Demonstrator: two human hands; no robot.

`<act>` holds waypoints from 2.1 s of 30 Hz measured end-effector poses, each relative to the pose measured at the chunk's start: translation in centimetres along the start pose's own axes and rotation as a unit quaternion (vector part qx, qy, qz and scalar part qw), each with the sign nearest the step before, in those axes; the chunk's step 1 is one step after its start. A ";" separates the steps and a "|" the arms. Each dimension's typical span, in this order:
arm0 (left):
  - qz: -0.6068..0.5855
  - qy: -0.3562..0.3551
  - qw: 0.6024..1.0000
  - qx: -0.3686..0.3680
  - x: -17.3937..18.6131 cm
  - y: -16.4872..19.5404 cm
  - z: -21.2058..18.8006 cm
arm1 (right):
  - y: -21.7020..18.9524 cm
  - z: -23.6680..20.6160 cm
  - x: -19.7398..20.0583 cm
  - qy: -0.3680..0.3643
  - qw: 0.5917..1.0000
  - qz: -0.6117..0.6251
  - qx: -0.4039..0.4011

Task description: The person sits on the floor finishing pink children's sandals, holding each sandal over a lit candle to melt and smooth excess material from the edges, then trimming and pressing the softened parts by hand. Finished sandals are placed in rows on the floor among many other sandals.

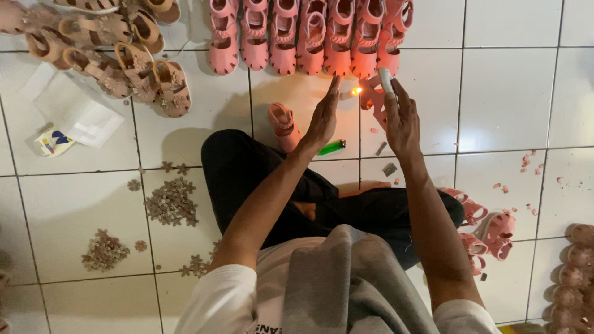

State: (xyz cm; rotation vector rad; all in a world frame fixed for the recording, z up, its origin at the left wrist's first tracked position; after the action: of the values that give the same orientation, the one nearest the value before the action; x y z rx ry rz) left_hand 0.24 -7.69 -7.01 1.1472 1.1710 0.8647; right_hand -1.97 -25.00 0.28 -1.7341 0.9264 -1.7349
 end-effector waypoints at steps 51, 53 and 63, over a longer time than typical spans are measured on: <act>0.000 -0.116 0.972 0.206 -0.7 0.2 -5.2 | -5.7 -6.1 -1.7 -0.117 0.928 0.353 -0.017; -0.018 -0.139 0.961 0.237 -1.3 1.3 -7.6 | -7.0 -8.4 -1.7 -0.132 0.936 0.322 -0.044; 0.101 -0.139 0.985 0.021 -2.8 12.8 -11.0 | -11.3 -10.1 3.2 -0.095 0.969 0.214 0.074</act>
State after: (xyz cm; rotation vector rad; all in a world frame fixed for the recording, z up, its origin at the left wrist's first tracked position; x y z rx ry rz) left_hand -10.37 -4.98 6.13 1.3895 0.8574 0.8045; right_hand -10.98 -19.22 11.51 -1.4453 0.9712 -1.3000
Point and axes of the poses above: each hand's wrist, its own z-axis towards the middle knuckle, its own x-axis out of the back of the hand, y = z × x, the point moved 9 cm from there along z, towards the middle knuckle
